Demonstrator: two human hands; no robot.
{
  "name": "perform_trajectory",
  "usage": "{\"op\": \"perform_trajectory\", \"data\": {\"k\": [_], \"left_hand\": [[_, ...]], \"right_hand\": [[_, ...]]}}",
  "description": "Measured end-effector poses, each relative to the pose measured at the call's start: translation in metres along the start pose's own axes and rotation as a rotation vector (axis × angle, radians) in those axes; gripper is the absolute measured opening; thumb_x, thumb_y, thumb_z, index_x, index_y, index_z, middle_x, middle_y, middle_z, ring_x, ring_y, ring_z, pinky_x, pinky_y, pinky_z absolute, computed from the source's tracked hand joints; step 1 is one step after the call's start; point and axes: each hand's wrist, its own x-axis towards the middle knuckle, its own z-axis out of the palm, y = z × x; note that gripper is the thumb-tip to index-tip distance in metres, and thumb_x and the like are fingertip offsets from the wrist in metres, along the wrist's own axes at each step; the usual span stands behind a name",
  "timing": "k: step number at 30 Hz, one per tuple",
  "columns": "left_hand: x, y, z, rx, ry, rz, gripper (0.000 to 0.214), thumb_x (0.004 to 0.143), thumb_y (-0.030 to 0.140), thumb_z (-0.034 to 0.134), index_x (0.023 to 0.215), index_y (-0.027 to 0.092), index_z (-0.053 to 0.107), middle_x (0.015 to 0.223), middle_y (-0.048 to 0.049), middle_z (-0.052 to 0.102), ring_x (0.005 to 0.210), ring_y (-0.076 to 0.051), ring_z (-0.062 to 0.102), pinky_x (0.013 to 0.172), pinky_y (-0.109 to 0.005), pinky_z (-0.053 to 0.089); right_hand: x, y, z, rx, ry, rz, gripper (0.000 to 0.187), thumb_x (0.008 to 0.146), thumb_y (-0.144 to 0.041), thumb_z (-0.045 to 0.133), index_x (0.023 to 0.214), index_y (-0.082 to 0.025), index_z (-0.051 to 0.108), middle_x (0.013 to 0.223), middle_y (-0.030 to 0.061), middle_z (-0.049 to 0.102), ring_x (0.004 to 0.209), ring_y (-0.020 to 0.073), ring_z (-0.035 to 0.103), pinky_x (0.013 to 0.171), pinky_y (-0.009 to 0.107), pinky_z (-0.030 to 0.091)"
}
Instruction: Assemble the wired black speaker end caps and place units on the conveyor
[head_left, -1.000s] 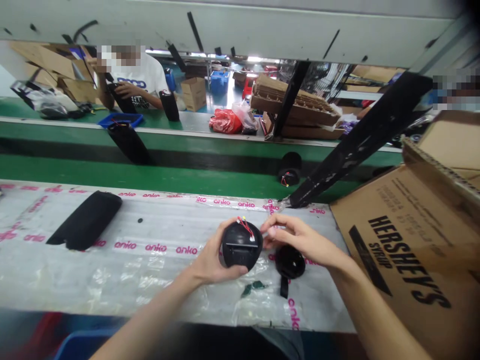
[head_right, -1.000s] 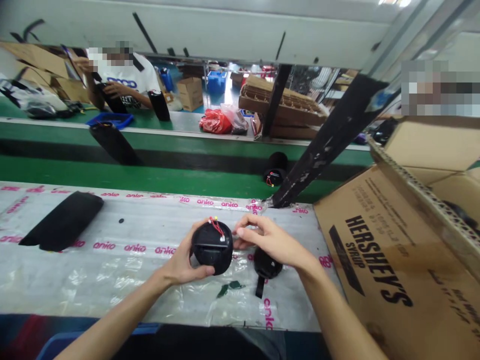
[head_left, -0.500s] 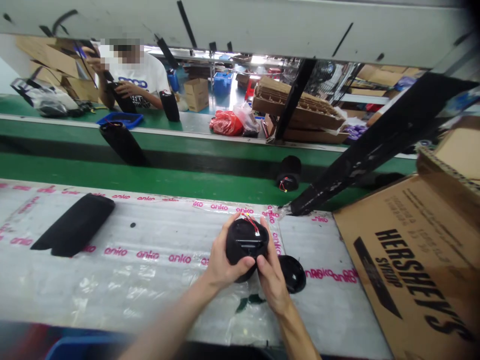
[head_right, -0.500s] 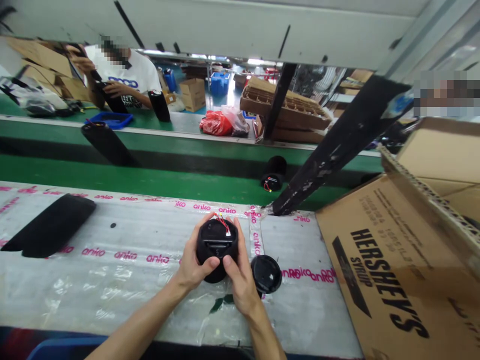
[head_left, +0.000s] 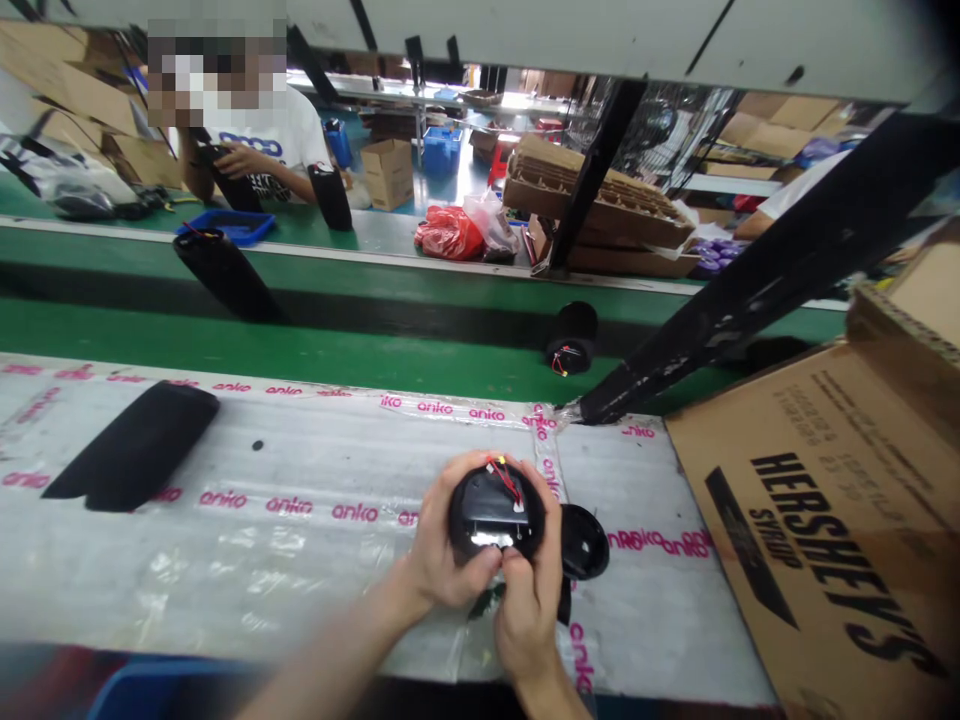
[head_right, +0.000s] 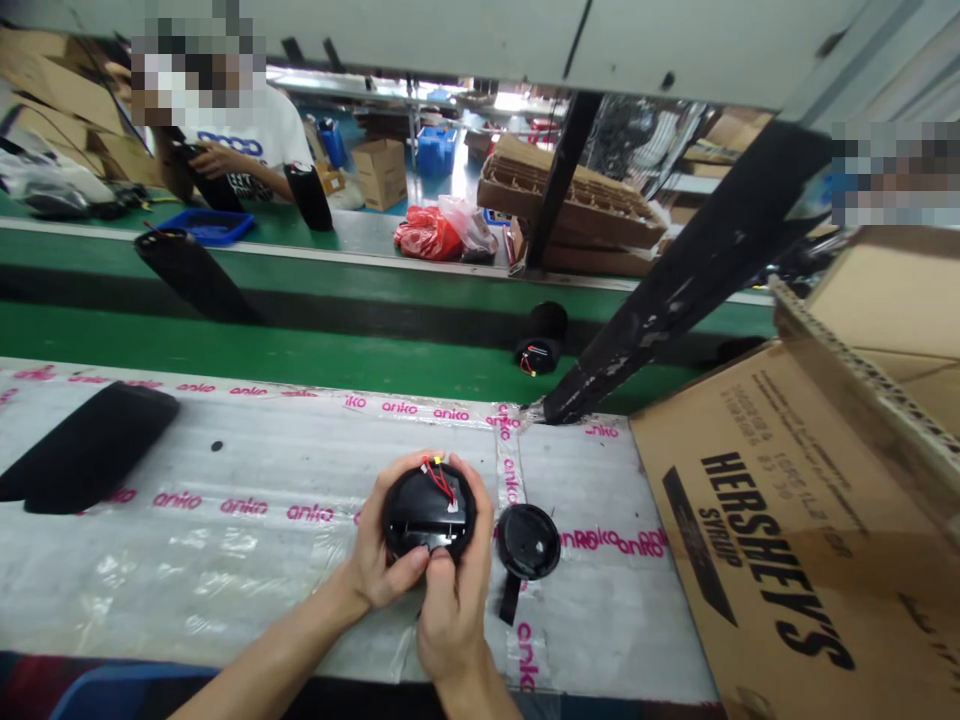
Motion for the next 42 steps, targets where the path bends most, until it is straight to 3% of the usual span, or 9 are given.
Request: {"op": "perform_trajectory", "data": {"k": [4,8,12,20,27,32,37,39,42], "left_hand": [[-0.029,0.010,0.000,0.087,0.082,-0.111,0.070,0.101,0.050,0.060,0.163,0.023,0.041,0.153,-0.0165,0.054,0.140,-0.036,0.056,0.118,-0.053,0.048],[-0.045,0.018,0.011,0.103,0.192,-0.195,0.067,0.105,0.046,0.053,0.166,0.024,0.035,0.159,-0.0170,0.050,0.144,-0.037,0.054,0.119,-0.054,0.046],[-0.039,0.018,0.015,0.116,0.179,-0.156,0.067,0.106,0.050,0.048,0.166,0.023,0.034,0.158,-0.0170,0.053,0.142,-0.037,0.057,0.117,-0.054,0.049],[-0.029,0.036,0.010,0.121,0.127,-0.077,0.058,0.107,0.014,0.043,0.162,0.025,0.033,0.167,-0.0162,0.042,0.153,-0.031,0.047,0.124,-0.055,0.045],[-0.023,0.037,0.011,0.060,0.093,-0.083,0.054,0.106,0.008,0.040,0.156,0.028,0.034,0.167,-0.0168,0.038,0.152,-0.032,0.047,0.122,-0.062,0.045],[-0.021,0.037,0.011,0.038,0.076,-0.071,0.053,0.106,0.008,0.037,0.156,0.028,0.034,0.167,-0.0164,0.037,0.152,-0.030,0.045,0.121,-0.061,0.046],[-0.022,0.037,0.012,0.015,0.067,-0.079,0.054,0.105,0.007,0.038,0.154,0.029,0.033,0.167,-0.0156,0.036,0.154,-0.031,0.044,0.121,-0.061,0.047],[-0.021,0.037,0.010,0.020,0.065,-0.088,0.057,0.103,0.006,0.040,0.155,0.029,0.033,0.166,-0.0152,0.037,0.153,-0.031,0.045,0.122,-0.061,0.046],[-0.018,0.038,0.001,0.067,0.033,-0.158,0.066,0.100,0.007,0.048,0.160,0.030,0.031,0.164,-0.0148,0.041,0.153,-0.031,0.046,0.125,-0.058,0.044]], "right_hand": [[-0.011,-0.006,0.000,-0.155,-0.064,0.059,0.079,0.088,-0.006,0.047,0.164,-0.029,0.043,0.171,0.0017,0.049,0.159,0.0258,0.046,0.132,0.047,0.039],[-0.013,-0.012,0.004,-0.163,-0.021,0.080,0.078,0.087,-0.003,0.046,0.160,-0.031,0.050,0.171,-0.0008,0.049,0.163,0.0261,0.040,0.137,0.051,0.031],[-0.007,-0.016,0.002,-0.122,-0.008,0.153,0.077,0.086,-0.005,0.049,0.158,-0.032,0.054,0.169,-0.0017,0.052,0.163,0.0289,0.041,0.137,0.055,0.033],[-0.005,-0.022,0.010,-0.102,0.059,0.046,0.062,0.092,-0.003,0.049,0.146,-0.032,0.055,0.166,0.0033,0.054,0.159,0.0265,0.047,0.136,0.059,0.031],[0.002,-0.023,0.004,-0.121,-0.024,0.074,0.069,0.088,-0.001,0.049,0.148,-0.033,0.052,0.166,0.0031,0.055,0.157,0.0267,0.049,0.136,0.058,0.030],[0.002,-0.026,0.006,-0.169,0.035,0.069,0.048,0.089,-0.003,0.049,0.125,-0.032,0.060,0.162,0.0030,0.058,0.156,0.0278,0.050,0.129,0.063,0.039],[0.002,-0.024,0.010,-0.183,0.068,0.100,0.030,0.090,-0.004,0.049,0.106,-0.028,0.057,0.162,0.0054,0.058,0.157,0.0298,0.048,0.126,0.066,0.039],[0.004,-0.026,0.008,-0.183,0.023,0.091,0.036,0.091,-0.005,0.049,0.115,-0.030,0.059,0.163,0.0044,0.057,0.157,0.0286,0.048,0.129,0.065,0.036],[0.009,-0.036,-0.009,-0.166,-0.146,0.113,0.058,0.098,-0.010,0.052,0.149,-0.037,0.051,0.168,0.0017,0.051,0.159,0.0262,0.044,0.134,0.061,0.033]]}}
